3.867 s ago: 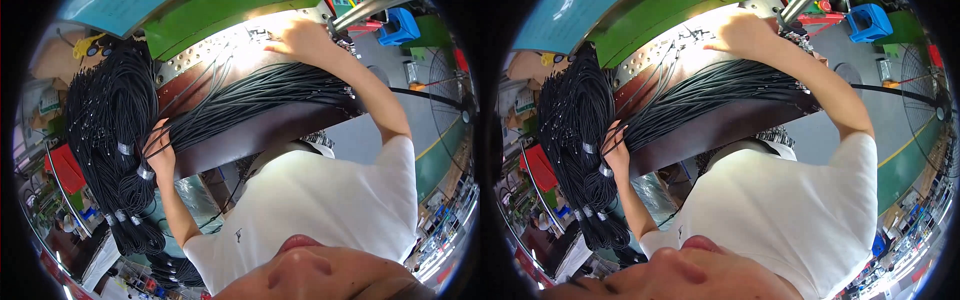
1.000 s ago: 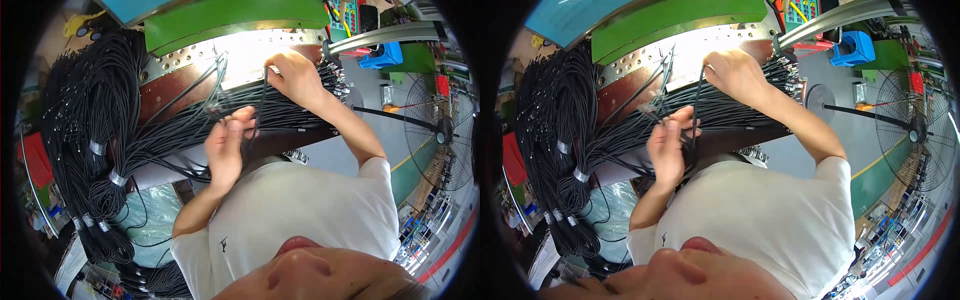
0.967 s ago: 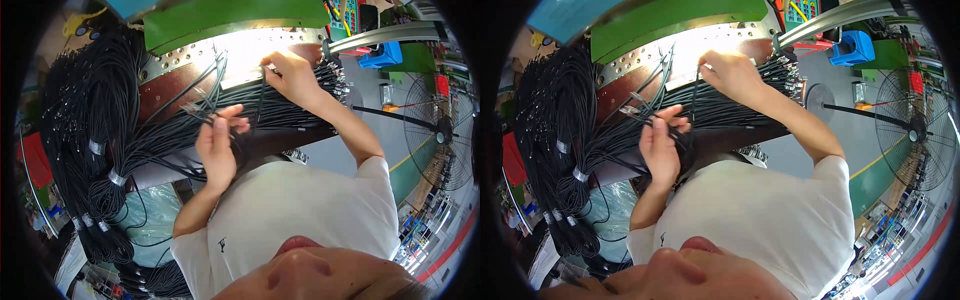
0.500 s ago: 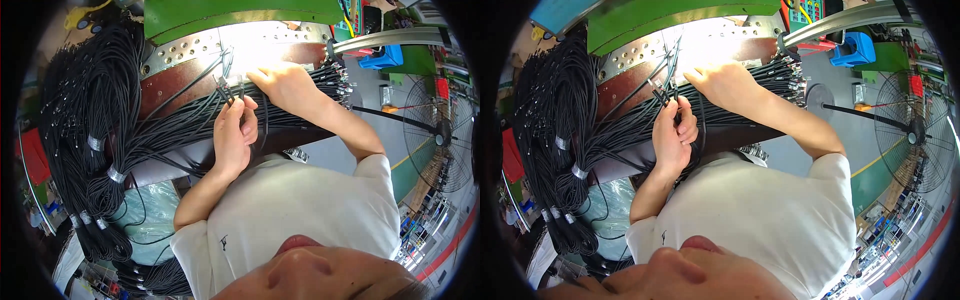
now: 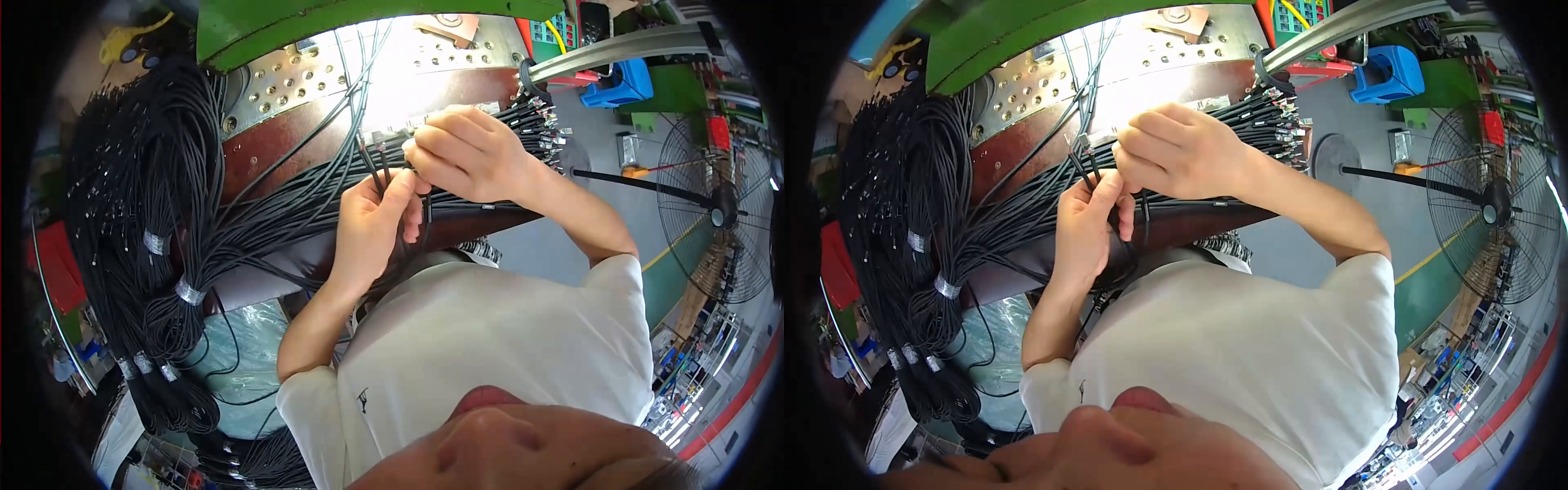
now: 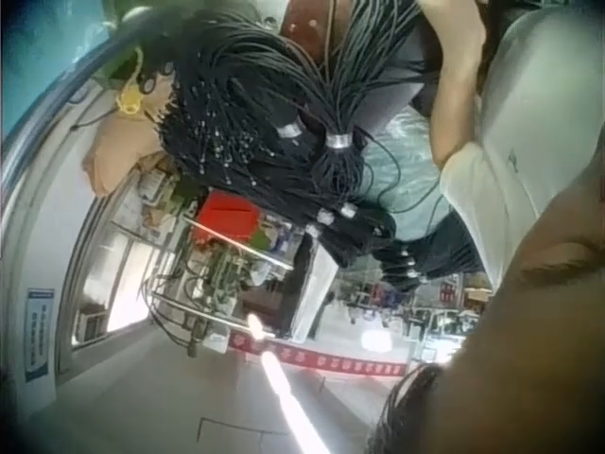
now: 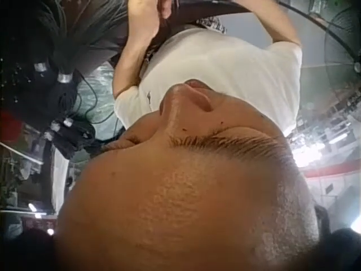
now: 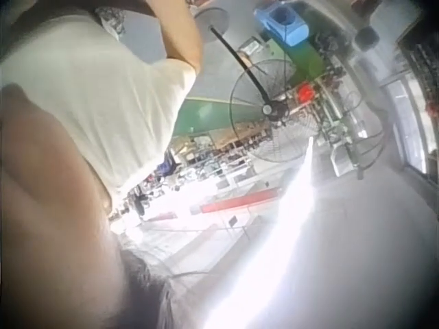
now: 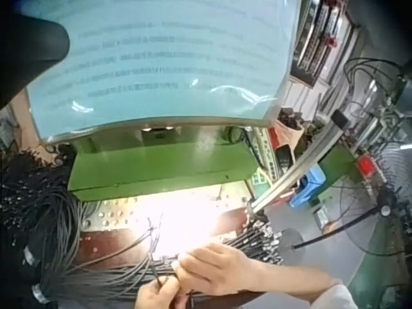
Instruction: Arranging and sorting bundles of black cables on a workbench in a factory.
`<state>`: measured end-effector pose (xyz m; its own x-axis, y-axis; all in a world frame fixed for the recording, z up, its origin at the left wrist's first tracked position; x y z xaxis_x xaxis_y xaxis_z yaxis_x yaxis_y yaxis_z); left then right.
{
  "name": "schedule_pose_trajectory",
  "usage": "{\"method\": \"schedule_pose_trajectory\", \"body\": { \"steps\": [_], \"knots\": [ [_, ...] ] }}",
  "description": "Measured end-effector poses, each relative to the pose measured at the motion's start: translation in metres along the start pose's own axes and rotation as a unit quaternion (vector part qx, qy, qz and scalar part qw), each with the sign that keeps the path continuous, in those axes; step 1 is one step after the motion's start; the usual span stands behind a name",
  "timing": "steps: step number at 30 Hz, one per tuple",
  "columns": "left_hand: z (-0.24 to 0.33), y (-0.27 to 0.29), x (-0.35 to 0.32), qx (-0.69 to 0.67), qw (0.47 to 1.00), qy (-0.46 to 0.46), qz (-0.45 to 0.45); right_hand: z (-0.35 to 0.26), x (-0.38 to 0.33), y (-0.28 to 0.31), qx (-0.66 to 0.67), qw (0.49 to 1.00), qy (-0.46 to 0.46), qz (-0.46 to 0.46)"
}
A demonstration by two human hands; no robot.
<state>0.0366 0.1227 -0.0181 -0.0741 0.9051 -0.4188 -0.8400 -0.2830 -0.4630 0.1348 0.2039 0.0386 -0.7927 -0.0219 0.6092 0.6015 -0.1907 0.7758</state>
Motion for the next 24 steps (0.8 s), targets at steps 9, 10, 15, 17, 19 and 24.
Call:
{"method": "schedule_pose_trajectory", "body": {
  "steps": [9, 10, 15, 17, 19, 24],
  "knots": [
    [0.008, 0.001, 0.0, 0.127, 0.99, -0.056, -0.03, 0.013, -0.001, 0.009, -0.055, 0.997, -0.024, -0.046],
    [0.005, 0.002, -0.001, 0.112, 0.992, -0.007, -0.065, 0.021, -0.01, 0.003, -0.044, 0.996, -0.07, -0.035],
    [0.019, 0.011, -0.006, 0.093, 0.981, -0.169, 0.028, 0.041, -0.041, -0.03, 0.154, 0.95, -0.269, -0.03],
    [0.017, 0.005, 0.001, -0.009, 0.997, -0.081, -0.018, 0.039, -0.037, -0.033, 0.203, 0.951, -0.232, 0.0],
    [0.006, -0.002, 0.005, -0.064, 0.997, -0.034, -0.02, 0.042, -0.035, -0.039, 0.246, 0.939, -0.235, -0.058],
    [-0.006, -0.004, 0.009, -0.111, 0.993, 0.011, -0.036, 0.028, -0.023, -0.036, 0.143, 0.96, -0.156, -0.182]
  ]
}}
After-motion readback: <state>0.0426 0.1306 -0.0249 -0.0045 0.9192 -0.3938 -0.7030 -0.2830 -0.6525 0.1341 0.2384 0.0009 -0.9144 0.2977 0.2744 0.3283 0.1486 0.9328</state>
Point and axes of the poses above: each hand's wrist, its own x-axis towards the middle knuckle, its own y-axis out of the back of the hand, z = x × y, the point moved 5 cm from there along x, towards the middle knuckle, and after that the axes turned 3 degrees about -x, right-handed, at the moved point
